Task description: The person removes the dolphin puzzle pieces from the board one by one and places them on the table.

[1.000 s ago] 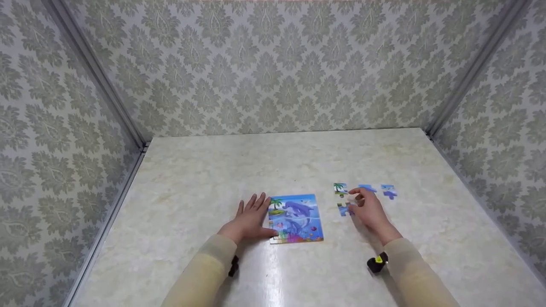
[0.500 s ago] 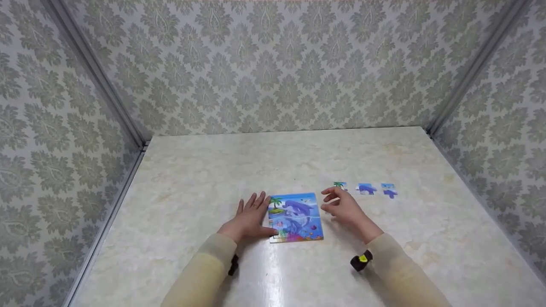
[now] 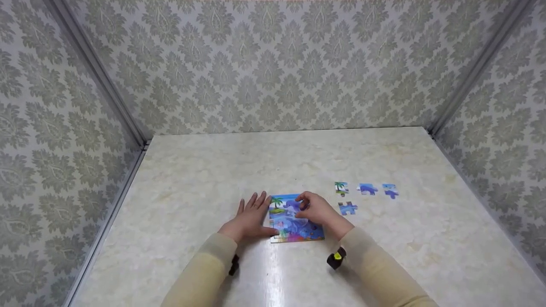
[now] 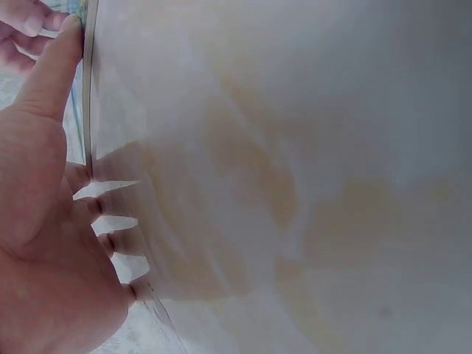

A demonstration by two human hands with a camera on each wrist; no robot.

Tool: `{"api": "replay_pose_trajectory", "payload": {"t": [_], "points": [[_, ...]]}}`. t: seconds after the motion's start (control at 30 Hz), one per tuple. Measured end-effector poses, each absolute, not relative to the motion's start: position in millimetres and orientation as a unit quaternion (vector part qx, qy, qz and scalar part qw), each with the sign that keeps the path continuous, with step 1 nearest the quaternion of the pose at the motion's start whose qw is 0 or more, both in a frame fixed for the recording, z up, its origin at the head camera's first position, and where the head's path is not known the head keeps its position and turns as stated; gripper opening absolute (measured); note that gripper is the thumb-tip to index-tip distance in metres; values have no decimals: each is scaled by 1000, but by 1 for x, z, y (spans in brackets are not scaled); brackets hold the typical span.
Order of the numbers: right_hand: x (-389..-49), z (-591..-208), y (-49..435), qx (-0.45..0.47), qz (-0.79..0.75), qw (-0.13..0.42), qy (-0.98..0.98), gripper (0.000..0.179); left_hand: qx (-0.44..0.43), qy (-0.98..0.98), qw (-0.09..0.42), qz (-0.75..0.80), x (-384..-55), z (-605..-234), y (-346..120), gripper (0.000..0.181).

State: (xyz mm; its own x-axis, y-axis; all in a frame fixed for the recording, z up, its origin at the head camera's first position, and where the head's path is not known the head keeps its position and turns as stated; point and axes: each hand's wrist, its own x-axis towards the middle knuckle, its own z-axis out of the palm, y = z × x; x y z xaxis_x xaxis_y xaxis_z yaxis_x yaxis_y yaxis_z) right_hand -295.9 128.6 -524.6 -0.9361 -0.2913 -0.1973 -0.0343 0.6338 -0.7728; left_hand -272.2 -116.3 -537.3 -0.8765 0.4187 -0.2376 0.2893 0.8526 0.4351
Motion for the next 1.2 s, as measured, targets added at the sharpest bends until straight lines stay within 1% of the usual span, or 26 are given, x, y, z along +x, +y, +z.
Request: {"api": "replay_pose_trajectory", "payload": {"t": [0.2, 0.43, 0.57, 0.77, 0.87, 1.07, 1.2], "points": [[-303, -522, 117, -108, -325, 174, 923, 55, 194, 948, 157, 197, -273, -539, -116, 109], [-306, -521, 110, -120, -284, 187, 932, 52, 190, 950, 156, 192, -273, -539, -116, 110], [-304, -522, 109, -128, -292, 170, 932, 54, 185, 952, 154, 190, -273, -538, -117, 110], [-296, -526, 114, -150, -319, 121, 928, 56, 185, 952, 154, 187, -274, -539, -116, 111], [-293, -530, 117, -155, -351, 114, 917, 52, 185, 952, 154, 188, -274, -539, -116, 110], [-286, -533, 133, -163, -449, 92, 874, 34, 188, 950, 158, 191, -273, -539, -117, 111], [-284, -530, 151, -156, -511, 101, 839, 31, 190, 949, 163, 193, -273, -539, -117, 111]]}}
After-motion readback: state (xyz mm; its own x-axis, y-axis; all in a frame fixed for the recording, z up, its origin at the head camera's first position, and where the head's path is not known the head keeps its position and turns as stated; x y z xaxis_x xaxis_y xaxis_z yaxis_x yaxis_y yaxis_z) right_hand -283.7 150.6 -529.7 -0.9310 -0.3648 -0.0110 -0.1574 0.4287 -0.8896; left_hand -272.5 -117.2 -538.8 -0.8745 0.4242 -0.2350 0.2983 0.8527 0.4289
